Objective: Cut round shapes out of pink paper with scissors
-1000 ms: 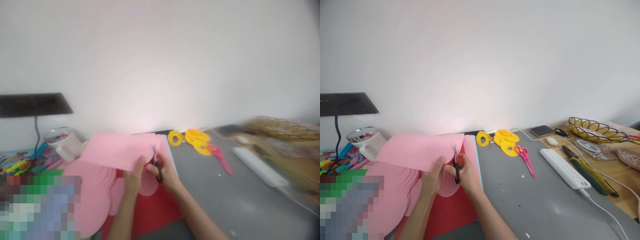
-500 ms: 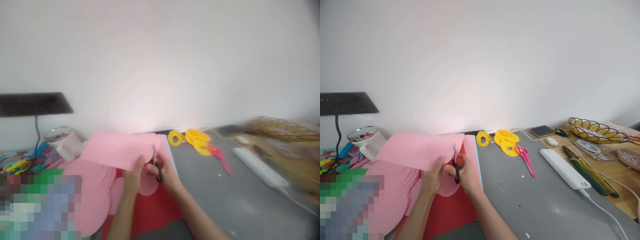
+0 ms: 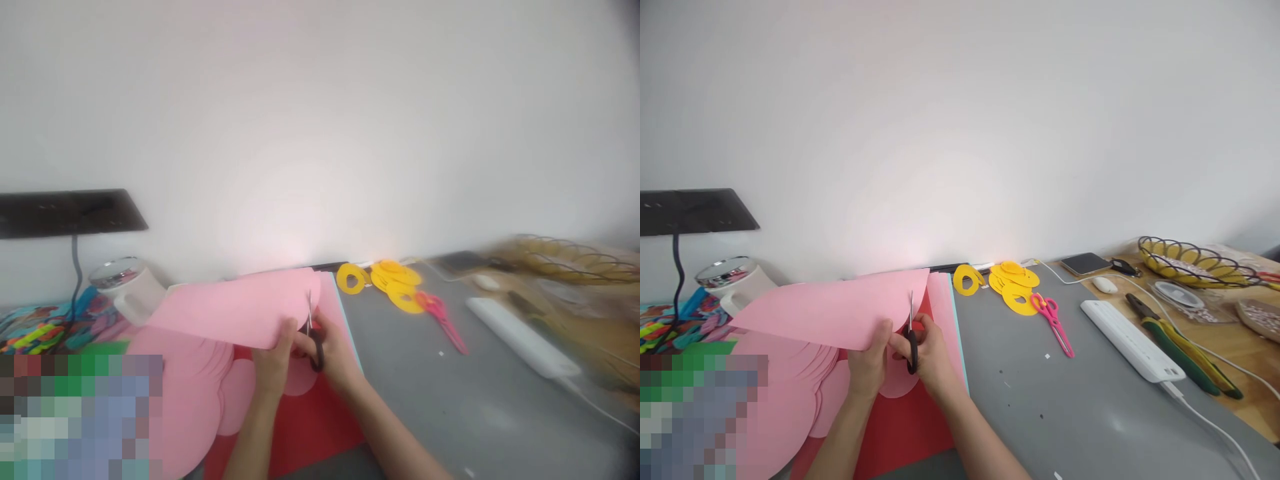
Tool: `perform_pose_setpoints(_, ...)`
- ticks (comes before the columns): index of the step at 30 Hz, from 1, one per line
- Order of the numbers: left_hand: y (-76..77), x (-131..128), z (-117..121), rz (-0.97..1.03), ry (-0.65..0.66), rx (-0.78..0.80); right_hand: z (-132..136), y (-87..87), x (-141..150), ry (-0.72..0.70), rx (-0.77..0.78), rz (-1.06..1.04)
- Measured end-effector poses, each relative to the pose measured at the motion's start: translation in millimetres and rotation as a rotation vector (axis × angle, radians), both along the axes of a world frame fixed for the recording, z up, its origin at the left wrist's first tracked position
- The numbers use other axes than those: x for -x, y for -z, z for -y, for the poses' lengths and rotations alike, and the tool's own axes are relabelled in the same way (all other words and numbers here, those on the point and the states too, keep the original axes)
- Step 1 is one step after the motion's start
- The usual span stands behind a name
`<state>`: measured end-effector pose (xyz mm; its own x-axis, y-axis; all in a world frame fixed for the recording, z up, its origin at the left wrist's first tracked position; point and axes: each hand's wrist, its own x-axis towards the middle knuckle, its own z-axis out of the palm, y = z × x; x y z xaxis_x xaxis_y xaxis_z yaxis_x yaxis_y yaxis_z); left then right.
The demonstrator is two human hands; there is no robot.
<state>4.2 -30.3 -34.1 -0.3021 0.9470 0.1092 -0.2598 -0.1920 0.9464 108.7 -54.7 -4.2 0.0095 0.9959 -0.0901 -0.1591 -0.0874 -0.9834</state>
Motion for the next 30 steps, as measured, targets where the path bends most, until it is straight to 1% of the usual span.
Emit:
perform_pose_setpoints(1,-0.4,-1,1,-0.022,-0.044,0.010,0,-0.4,1,-0.003,-0.004,-0.003)
perform_pose_setpoints(4,-5.1,-5,2,-0.026,-0.102,-0.022,1,-1.0,2,-0.017,0.008,-0.009)
perform_pose_setpoints(6,-7.8,-7,3,-0.004,-0.111,-0.033,2,-1.1,3,-0.029,0.024,-0.015)
perform_pose_setpoints(10,-6.2,-7,1,0.024,-0.075,0.007,2,0.0,2,-0.042,-0.011,-0.047)
perform_pose_setpoints(17,-2.4,-5,2,0.018,-0.056,-0.016,0,3.3,-3,-0.032,-0.069,-0.031)
perform_pose_setpoints(22,-2.7,-5,0,0.010,-0.026,-0.009,0,4.0,-3,-0.023,-0.067,0.003)
perform_pose_setpoints(30,-3.1,-2,-1,0.039,-0.038,-0.010,-1,9.4,-2,0.007,-0.020,0.003)
